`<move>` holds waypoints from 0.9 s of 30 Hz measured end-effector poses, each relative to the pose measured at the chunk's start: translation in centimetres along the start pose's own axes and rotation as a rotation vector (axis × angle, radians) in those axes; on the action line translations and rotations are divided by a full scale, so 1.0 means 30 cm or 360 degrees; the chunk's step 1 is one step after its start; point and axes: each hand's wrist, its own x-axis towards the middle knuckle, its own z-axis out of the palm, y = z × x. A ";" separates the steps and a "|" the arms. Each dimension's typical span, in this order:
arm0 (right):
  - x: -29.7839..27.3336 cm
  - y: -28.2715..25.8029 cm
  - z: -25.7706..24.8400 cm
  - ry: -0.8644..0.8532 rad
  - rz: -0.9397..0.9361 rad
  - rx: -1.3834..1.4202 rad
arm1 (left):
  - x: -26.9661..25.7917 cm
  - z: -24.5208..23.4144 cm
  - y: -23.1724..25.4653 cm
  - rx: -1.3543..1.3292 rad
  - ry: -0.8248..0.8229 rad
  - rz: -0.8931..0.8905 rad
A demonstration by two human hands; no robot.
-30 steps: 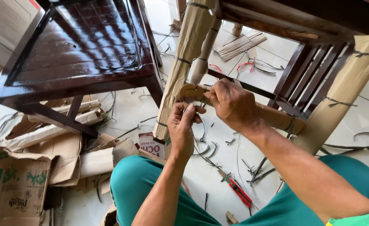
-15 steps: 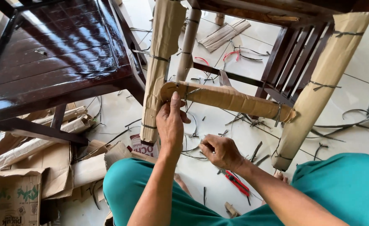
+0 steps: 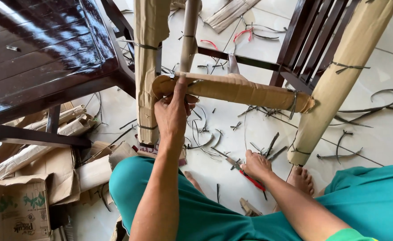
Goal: Wrapping a wooden chair crossbar with protective cardboard and securing it with ties.
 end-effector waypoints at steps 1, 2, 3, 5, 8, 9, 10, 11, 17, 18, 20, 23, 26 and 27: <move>-0.010 -0.001 0.009 -0.0011 0.0002 0.0007 | 0.001 -0.001 -0.004 0.0011 -0.0001 -0.0008; -0.016 0.001 0.014 -0.0066 0.0019 -0.0033 | 0.005 0.002 -0.008 0.0014 0.0017 -0.0001; -0.022 0.003 0.018 -0.0121 0.0035 -0.0074 | 0.009 0.004 -0.012 0.0016 0.0036 0.0006; -0.014 0.025 0.061 -0.0131 0.0033 -0.0161 | -0.006 -0.001 -0.011 0.0020 0.0019 0.0043; 0.014 0.071 0.159 -0.0120 0.0002 -0.0294 | -0.021 -0.008 -0.019 0.0074 0.0005 0.0134; 0.024 0.091 0.198 -0.0082 -0.0018 -0.0342 | -0.026 -0.009 -0.023 0.0112 0.0001 0.0200; 0.034 0.100 0.233 -0.0103 -0.0008 -0.0329 | -0.035 -0.006 -0.023 0.0129 -0.0010 0.0182; 0.043 0.108 0.268 -0.0128 -0.0012 -0.0333 | -0.044 -0.003 -0.021 0.0095 -0.0009 0.0242; 0.025 0.105 0.244 -0.0157 -0.0102 -0.0218 | -0.047 0.011 -0.030 -0.0083 -0.0006 0.0320; 0.002 0.103 0.231 -0.0180 -0.0125 -0.0161 | -0.047 0.013 -0.034 -0.0134 -0.0009 0.0261; -0.019 0.099 0.218 -0.0164 -0.0132 -0.0114 | -0.028 0.013 -0.061 -0.0148 0.0006 0.0263; -0.104 0.058 0.106 -0.0193 -0.0171 -0.0014 | -0.063 0.020 -0.024 -0.0148 0.0043 0.0243; -0.136 0.054 0.084 -0.0231 -0.0223 0.0084 | -0.070 0.033 -0.001 -0.0090 0.0070 0.0188; -0.131 0.062 0.094 -0.0229 -0.0251 0.0121 | -0.062 0.039 0.000 -0.0047 0.0084 0.0150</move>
